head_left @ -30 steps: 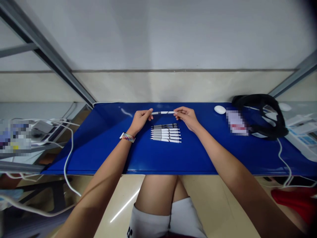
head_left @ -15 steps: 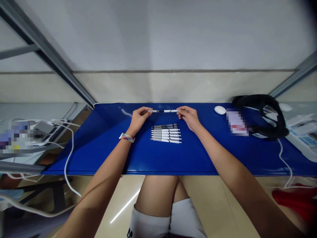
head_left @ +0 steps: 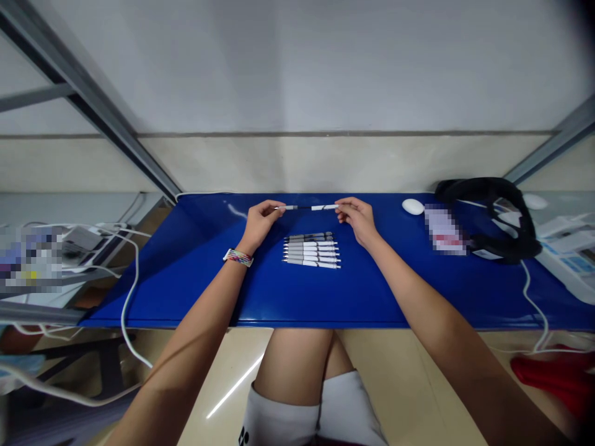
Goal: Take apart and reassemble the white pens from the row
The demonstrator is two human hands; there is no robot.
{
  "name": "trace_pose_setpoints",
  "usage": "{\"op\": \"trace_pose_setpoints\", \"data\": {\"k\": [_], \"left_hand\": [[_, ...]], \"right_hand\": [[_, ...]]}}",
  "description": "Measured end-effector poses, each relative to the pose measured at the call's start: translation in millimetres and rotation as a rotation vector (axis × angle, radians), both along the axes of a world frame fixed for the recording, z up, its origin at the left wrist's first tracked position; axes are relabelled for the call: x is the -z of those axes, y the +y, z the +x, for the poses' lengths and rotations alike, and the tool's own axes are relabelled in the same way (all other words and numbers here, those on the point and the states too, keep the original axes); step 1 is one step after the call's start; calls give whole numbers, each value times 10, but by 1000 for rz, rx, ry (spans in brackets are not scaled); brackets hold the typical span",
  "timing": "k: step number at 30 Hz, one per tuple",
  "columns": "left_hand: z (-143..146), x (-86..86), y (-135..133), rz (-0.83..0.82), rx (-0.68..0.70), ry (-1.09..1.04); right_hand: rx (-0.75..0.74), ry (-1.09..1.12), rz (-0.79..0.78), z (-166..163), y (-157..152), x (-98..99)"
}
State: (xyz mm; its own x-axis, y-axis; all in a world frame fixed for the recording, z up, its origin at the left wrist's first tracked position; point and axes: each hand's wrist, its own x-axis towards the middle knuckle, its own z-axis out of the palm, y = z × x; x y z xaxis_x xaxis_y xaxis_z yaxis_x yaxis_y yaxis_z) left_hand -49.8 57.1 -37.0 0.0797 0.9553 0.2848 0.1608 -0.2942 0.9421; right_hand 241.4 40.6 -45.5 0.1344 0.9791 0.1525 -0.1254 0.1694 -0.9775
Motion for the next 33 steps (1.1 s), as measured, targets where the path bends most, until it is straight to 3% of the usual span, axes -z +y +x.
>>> {"op": "trace_pose_setpoints", "data": {"k": [12,33], "left_hand": [[-24,22,33,-1,-7,-9],[-48,73,64,20,-12,1]], "right_hand": [[114,31,-13,78,52,46],[148,59,0,102,80,58]]}}
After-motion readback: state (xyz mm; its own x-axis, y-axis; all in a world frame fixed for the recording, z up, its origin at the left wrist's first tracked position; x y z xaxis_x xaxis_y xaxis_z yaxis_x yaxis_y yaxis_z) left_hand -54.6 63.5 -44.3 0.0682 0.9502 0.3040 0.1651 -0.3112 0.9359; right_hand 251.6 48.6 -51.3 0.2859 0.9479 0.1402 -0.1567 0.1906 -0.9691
